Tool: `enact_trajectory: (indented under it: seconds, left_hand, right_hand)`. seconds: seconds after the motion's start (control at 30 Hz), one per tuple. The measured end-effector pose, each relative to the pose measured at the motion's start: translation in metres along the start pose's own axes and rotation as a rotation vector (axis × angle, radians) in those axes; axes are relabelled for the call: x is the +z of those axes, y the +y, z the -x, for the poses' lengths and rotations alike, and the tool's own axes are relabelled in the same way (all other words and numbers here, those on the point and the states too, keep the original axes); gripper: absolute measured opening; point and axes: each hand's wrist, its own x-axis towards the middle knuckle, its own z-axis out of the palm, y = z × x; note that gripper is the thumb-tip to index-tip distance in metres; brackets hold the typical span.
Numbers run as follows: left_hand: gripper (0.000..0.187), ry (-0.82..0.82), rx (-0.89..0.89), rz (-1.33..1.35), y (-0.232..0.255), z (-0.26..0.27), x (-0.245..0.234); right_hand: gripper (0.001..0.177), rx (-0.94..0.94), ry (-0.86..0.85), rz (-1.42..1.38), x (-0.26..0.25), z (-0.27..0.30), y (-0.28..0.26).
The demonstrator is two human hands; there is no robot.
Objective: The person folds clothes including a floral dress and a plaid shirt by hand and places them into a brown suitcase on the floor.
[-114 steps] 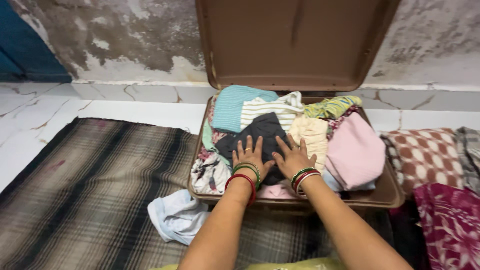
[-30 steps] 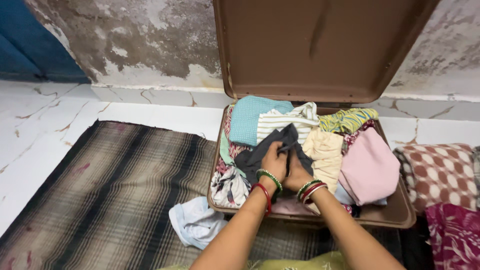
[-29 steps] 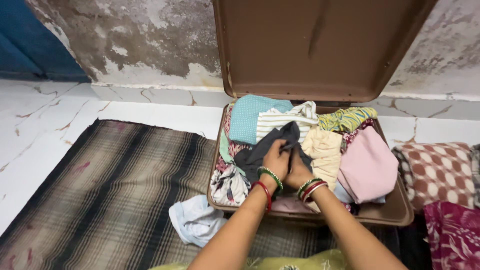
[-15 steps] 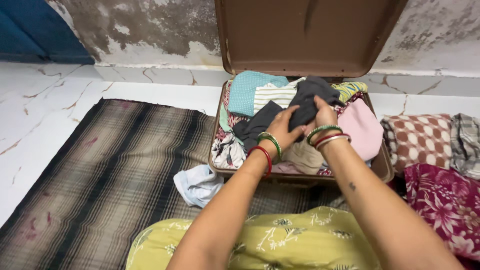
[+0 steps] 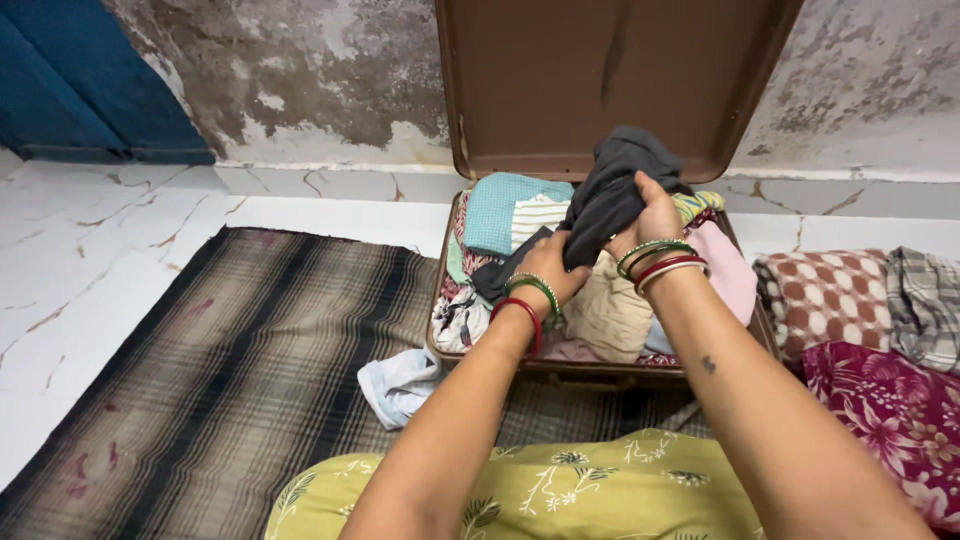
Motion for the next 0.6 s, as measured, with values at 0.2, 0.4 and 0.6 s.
enact_trajectory:
  seconds: [0.2, 0.4, 0.6]
  left_hand:
    - [0.081, 0.031, 0.055, 0.097, -0.028, -0.006, 0.033]
    - [0.06, -0.067, -0.059, 0.008, -0.041, -0.013, 0.047]
    - [0.059, -0.049, -0.044, 0.13, -0.055, -0.018, 0.077]
  right_hand:
    - [0.04, 0.023, -0.024, -0.066, -0.017, -0.007, 0.008]
    - [0.037, 0.023, 0.107, -0.041, -0.04, -0.014, 0.016]
    - [0.028, 0.067, 0.355, 0.121, -0.097, -0.035, 0.047]
